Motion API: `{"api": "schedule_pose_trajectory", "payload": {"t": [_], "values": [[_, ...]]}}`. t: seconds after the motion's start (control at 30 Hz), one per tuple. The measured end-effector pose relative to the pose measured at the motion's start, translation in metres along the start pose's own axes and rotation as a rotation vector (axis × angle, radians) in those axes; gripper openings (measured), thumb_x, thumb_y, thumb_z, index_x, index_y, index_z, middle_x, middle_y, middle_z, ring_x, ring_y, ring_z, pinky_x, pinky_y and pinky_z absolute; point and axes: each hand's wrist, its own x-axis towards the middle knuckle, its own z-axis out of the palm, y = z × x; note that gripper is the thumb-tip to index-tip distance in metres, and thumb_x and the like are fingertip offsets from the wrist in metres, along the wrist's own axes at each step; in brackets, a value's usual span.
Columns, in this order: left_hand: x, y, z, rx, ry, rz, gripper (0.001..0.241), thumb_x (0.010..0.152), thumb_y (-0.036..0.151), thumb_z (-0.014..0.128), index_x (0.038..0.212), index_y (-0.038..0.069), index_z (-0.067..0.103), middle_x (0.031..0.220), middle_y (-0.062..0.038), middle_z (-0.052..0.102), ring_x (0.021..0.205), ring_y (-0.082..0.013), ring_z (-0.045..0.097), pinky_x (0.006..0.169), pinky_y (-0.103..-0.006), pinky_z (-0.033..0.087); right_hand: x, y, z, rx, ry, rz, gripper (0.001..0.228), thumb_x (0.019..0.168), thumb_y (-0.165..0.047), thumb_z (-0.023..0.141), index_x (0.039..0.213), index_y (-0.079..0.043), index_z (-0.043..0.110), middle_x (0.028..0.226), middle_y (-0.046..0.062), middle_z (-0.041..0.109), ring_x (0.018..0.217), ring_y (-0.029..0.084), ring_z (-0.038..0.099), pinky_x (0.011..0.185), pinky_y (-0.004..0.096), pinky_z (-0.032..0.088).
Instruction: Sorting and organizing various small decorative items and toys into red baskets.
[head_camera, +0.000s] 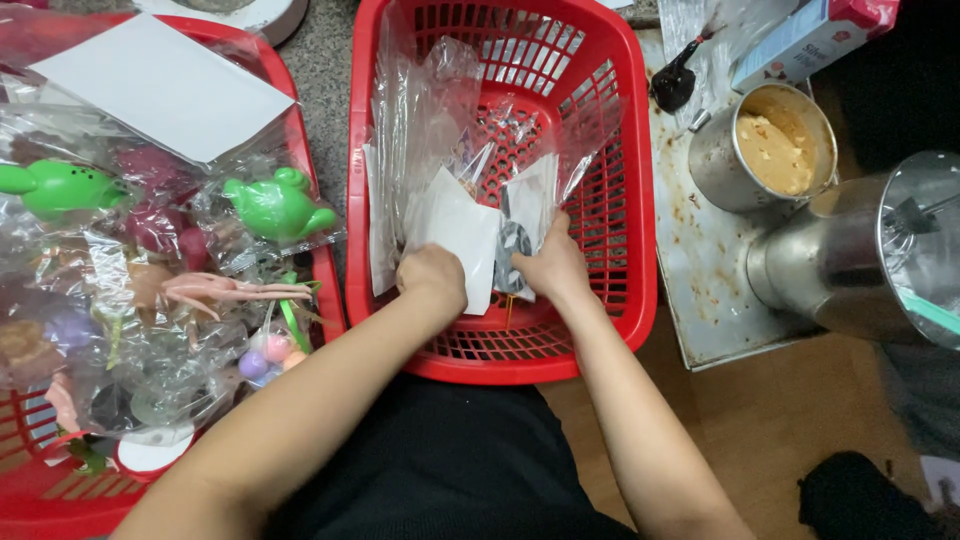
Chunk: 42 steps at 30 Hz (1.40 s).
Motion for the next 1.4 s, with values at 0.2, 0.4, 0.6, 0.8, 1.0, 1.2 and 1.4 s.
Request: {"api": "schedule_pose_trajectory", "payload": {"t": [0.2,0.4,0.6,0.8,1.0,1.2,1.4], "values": [[0.018,-0.007,0.034,0.124,-0.310,0.006,0.024,0.086,0.019,0.072,0.105,0.008,0.082,0.108,-0.009,0.080,0.089,-0.0289,0.079,0.057,-0.0468,0.058,-0.013,-0.009,-0.002,-0.078,-0.055,-0.043,0.098,0.073,-0.031,0.081,0.147,0.009,0.030,0.112,0.032,0.069,0.106,0.044,0.069,0.093,0.046,0.055],[-0.025,-0.019,0.005,-0.149,-0.137,0.072,0.038,0.089,0.040,0.071,0.108,0.008,0.077,0.112,-0.015,0.075,0.104,-0.0327,0.073,0.079,-0.0471,0.059,-0.014,-0.009,-0.006,-0.081,-0.088,-0.010,0.081,0.078,-0.040,0.081,0.132,0.012,0.048,0.112,0.033,0.069,0.108,0.043,0.069,0.096,0.047,0.054],[-0.057,0.017,-0.010,-0.549,-0.036,0.249,0.051,0.086,0.036,0.073,0.125,0.005,0.061,0.118,-0.022,0.071,0.111,-0.0379,0.068,0.094,-0.0454,0.055,0.025,0.042,0.032,0.248,0.160,-0.241,0.073,0.085,-0.034,0.078,0.133,0.012,0.049,0.123,0.034,0.063,0.115,0.042,0.064,0.096,0.045,0.051],[-0.009,0.035,0.052,-0.724,-0.090,0.663,0.075,0.075,0.011,0.078,0.140,0.003,0.041,0.137,-0.029,0.045,0.119,-0.0430,0.058,0.100,-0.0429,0.048,0.014,0.023,-0.004,0.575,0.009,-0.035,0.076,0.085,-0.040,0.078,0.136,0.007,0.049,0.124,0.023,0.069,0.115,0.029,0.069,0.096,0.039,0.055],[-0.039,0.005,0.001,-0.358,-0.070,0.483,0.051,0.080,0.005,0.064,0.131,0.006,0.054,0.118,-0.019,0.066,0.111,-0.0375,0.067,0.089,-0.0455,0.056,0.009,0.036,0.007,0.209,0.140,-0.305,0.104,0.059,-0.015,0.094,0.141,0.008,0.033,0.124,0.030,0.064,0.117,0.039,0.066,0.098,0.042,0.053],[-0.059,-0.012,-0.007,0.137,0.317,0.192,0.025,0.087,0.012,0.069,0.106,-0.002,0.064,0.106,-0.019,0.070,0.099,-0.0296,0.072,0.073,-0.0343,0.061,-0.015,-0.006,-0.023,0.039,0.143,-0.044,0.103,0.066,-0.018,0.089,0.148,0.002,0.028,0.124,0.031,0.064,0.115,0.044,0.064,0.099,0.048,0.050],[-0.058,-0.009,-0.010,0.084,0.140,0.085,0.040,0.089,0.014,0.065,0.118,-0.009,0.052,0.092,-0.021,0.074,0.081,-0.0296,0.075,0.055,-0.0383,0.062,-0.021,-0.026,-0.035,-0.005,0.254,-0.111,0.100,0.072,-0.018,0.084,0.152,-0.003,0.025,0.127,0.030,0.063,0.110,0.046,0.065,0.094,0.052,0.051]]}}
